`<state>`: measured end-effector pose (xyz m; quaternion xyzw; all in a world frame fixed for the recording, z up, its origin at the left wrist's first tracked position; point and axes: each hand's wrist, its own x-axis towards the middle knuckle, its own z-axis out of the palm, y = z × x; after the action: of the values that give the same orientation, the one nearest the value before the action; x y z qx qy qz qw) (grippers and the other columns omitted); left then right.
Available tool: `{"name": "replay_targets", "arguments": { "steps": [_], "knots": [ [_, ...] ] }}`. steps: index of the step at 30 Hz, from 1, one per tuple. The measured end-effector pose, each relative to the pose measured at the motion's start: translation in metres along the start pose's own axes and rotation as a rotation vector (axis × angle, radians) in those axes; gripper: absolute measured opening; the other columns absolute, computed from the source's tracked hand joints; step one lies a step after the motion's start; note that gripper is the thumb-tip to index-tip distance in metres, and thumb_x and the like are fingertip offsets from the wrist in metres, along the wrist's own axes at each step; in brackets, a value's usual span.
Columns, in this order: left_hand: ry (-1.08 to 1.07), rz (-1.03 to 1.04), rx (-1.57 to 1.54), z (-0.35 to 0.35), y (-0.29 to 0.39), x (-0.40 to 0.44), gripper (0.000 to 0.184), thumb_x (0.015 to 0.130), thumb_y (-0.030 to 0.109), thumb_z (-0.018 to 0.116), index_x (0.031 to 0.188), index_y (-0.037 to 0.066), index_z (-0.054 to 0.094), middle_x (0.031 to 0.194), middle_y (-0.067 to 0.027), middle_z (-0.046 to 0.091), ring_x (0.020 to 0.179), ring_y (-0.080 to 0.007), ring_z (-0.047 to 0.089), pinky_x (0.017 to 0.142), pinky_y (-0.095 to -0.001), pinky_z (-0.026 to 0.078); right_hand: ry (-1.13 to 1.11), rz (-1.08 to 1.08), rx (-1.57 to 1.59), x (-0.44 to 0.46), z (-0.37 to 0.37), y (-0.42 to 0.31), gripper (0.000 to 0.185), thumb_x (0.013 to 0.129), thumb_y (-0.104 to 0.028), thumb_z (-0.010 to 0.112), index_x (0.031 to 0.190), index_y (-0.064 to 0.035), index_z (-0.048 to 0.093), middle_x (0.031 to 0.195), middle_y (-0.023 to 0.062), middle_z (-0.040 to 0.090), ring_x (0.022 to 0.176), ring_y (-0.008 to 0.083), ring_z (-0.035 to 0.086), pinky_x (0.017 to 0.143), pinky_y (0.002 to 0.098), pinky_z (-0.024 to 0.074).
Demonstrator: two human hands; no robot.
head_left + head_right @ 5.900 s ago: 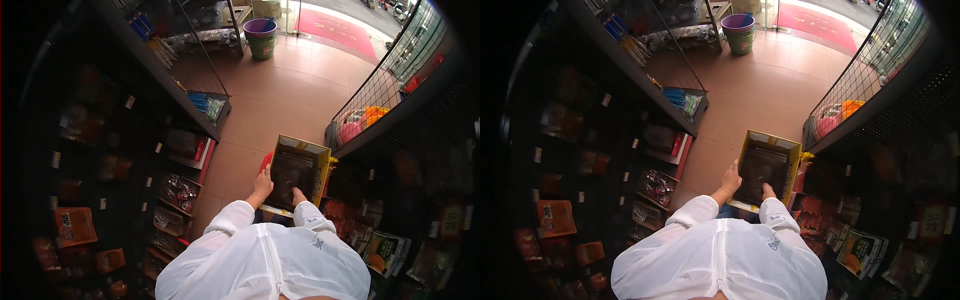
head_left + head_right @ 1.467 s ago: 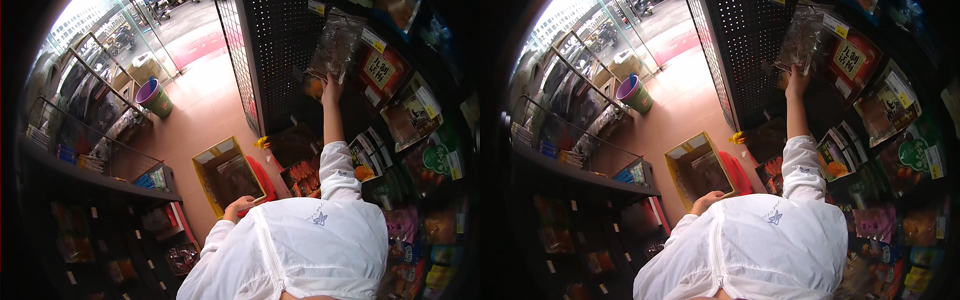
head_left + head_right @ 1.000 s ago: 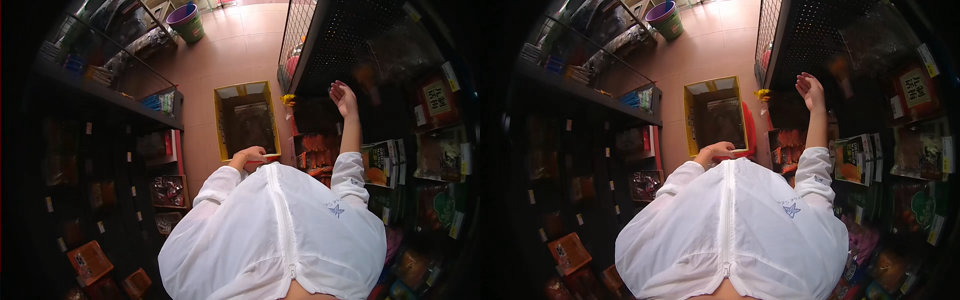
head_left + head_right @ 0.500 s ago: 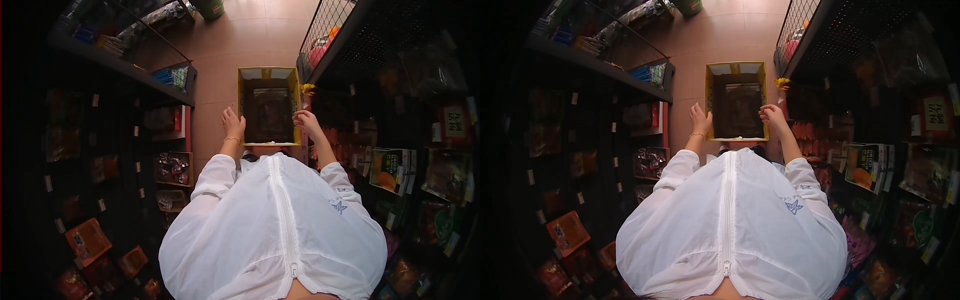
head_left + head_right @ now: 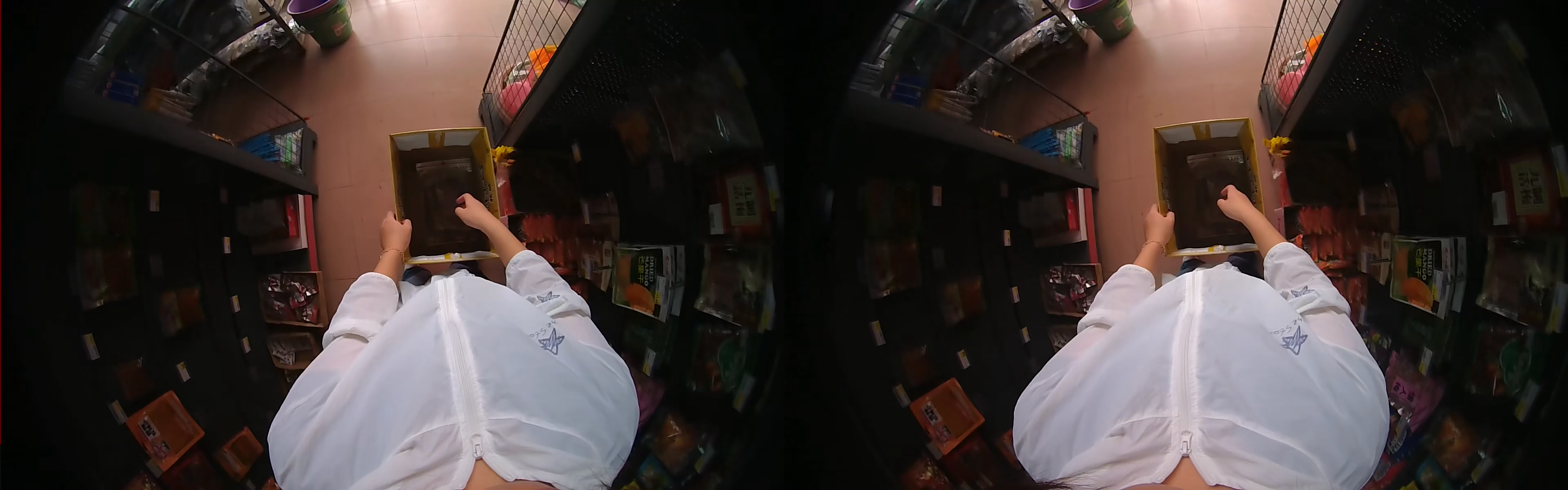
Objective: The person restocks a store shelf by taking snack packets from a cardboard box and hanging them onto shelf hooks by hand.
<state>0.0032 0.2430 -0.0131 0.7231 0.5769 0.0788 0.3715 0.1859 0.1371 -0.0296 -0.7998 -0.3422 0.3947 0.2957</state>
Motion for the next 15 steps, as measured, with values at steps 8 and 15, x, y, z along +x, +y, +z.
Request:
{"name": "replay_targets", "arguments": {
  "steps": [8, 15],
  "knots": [
    [0.0, 0.001, 0.003, -0.001, 0.004, -0.001, 0.024, 0.068, 0.017, 0.05, 0.083, -0.003, 0.049, 0.086, -0.0221, 0.054, 0.081, -0.0374, 0.052, 0.072, -0.0419, 0.043, -0.106, 0.558, -0.149, 0.064, 0.037, 0.055, 0.047, 0.07, -0.026, 0.055, 0.107, 0.0023, 0.048, 0.111, 0.0213, 0.048, 0.105, 0.0321, 0.045, 0.089, 0.0341, 0.0367],
    [0.027, 0.004, 0.033, -0.002, 0.006, -0.002, 0.019, 0.068, 0.013, 0.05, 0.079, -0.002, 0.049, 0.082, -0.0216, 0.054, 0.077, -0.0371, 0.052, 0.068, -0.0417, 0.044, -0.204, 0.698, -0.308, 0.084, 0.081, 0.099, 0.046, 0.07, -0.026, 0.056, 0.106, 0.0013, 0.049, 0.11, 0.0205, 0.049, 0.104, 0.0319, 0.046, 0.088, 0.0341, 0.0371]
  ]
}}
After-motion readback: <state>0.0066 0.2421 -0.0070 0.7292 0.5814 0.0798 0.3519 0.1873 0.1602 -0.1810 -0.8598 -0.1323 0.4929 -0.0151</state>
